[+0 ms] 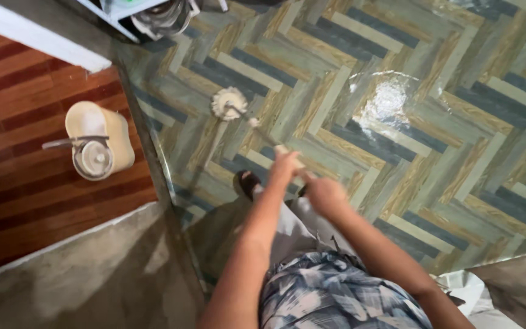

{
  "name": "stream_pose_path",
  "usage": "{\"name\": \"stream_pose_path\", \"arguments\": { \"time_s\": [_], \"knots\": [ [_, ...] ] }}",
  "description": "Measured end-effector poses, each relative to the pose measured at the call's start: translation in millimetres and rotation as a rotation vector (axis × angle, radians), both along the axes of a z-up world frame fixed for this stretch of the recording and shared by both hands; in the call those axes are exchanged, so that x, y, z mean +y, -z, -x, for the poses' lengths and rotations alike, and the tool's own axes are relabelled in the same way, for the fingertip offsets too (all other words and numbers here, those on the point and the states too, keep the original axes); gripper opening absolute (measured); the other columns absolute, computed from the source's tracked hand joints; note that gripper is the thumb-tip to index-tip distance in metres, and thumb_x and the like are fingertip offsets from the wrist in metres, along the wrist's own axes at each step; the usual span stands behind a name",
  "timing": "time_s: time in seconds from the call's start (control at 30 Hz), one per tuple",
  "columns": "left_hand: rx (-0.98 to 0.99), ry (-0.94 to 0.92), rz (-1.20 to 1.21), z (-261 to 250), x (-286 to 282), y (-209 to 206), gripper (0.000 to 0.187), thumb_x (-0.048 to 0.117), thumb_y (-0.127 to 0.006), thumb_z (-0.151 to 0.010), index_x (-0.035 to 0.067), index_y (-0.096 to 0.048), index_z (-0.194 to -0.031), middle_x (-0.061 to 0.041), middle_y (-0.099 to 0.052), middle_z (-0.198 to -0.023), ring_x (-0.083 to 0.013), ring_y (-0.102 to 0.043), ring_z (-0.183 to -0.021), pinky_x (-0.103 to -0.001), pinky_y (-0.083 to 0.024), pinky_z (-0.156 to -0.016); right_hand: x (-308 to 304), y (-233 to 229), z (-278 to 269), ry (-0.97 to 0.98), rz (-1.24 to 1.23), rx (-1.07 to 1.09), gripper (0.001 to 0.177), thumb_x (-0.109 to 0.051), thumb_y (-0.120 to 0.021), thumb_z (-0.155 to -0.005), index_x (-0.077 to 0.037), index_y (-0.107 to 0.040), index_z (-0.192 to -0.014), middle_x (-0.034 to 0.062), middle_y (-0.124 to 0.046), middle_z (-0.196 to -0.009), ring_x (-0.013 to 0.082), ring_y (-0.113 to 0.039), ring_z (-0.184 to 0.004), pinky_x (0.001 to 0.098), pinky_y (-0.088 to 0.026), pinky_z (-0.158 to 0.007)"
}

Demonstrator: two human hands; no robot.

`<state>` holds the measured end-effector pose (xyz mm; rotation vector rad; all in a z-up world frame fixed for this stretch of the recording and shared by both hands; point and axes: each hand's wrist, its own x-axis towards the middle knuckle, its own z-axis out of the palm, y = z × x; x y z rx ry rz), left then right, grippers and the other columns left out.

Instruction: The person mops the floor in several rooms, dipping the mop into a bucket and moving through doorways to clean different areas.

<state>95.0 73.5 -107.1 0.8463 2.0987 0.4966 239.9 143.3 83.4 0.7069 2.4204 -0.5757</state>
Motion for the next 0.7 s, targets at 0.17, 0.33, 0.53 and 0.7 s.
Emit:
{"name": "stream_pose_path", "arguments": {
  "time_s": [0.17,0.33,0.53,0.7],
  "knots": [
    [0.006,0.130,-0.167,-62,31,-42,0.048,0.024,-0.073,-0.075,0.025,-0.065,-0.123,-0.022,-0.057,-0.131,-0.0468,-0.063,-0.112,-0.051,-0.054,-0.091,5,-77,-44,0.322,-0.001,-0.154,0.063,-0.034,-0.060,-0.094,-0.033,-0.041,-0.154,0.0211,-0.075,-0.094,0.0429,-0.073,-0.087,0.0552,-0.056,-0.077],
    [0.073,0.400,-0.095,-33,-3,-78,0.042,0.041,-0.061,-0.079,0.028,-0.067,-0.118,-0.023,-0.063,-0.129,-0.0478,-0.068,-0.103,-0.052,-0.055,-0.086,-43,-78,-27,0.375,0.067,-0.169,0.073,-0.035,-0.061,-0.089,-0.027,-0.035,-0.156,0.0238,-0.074,-0.091,0.0450,-0.073,-0.086,0.0565,-0.056,-0.077],
    [-0.397,-0.361,0.240,43,-141,-106,0.068,0.062,-0.060,-0.074,0.032,-0.058,-0.134,-0.026,-0.067,-0.124,-0.0461,-0.062,-0.120,-0.048,-0.048,-0.101,-181,-24,33,-0.085,0.016,-0.148,0.067,-0.020,-0.055,-0.094,0.002,-0.036,-0.154,0.0171,-0.076,-0.082,0.0297,-0.077,-0.071,0.0471,-0.060,-0.061],
    [-0.316,-0.477,0.191,125,-251,-57,0.064,0.061,-0.058,-0.085,0.016,-0.060,-0.131,-0.025,-0.067,-0.126,-0.0432,-0.061,-0.123,-0.048,-0.045,-0.104,-250,15,121,-0.024,0.128,0.027,0.071,-0.013,-0.057,-0.090,-0.010,-0.032,-0.156,0.0158,-0.076,-0.085,0.0323,-0.076,-0.075,0.0457,-0.059,-0.063]
  ]
}}
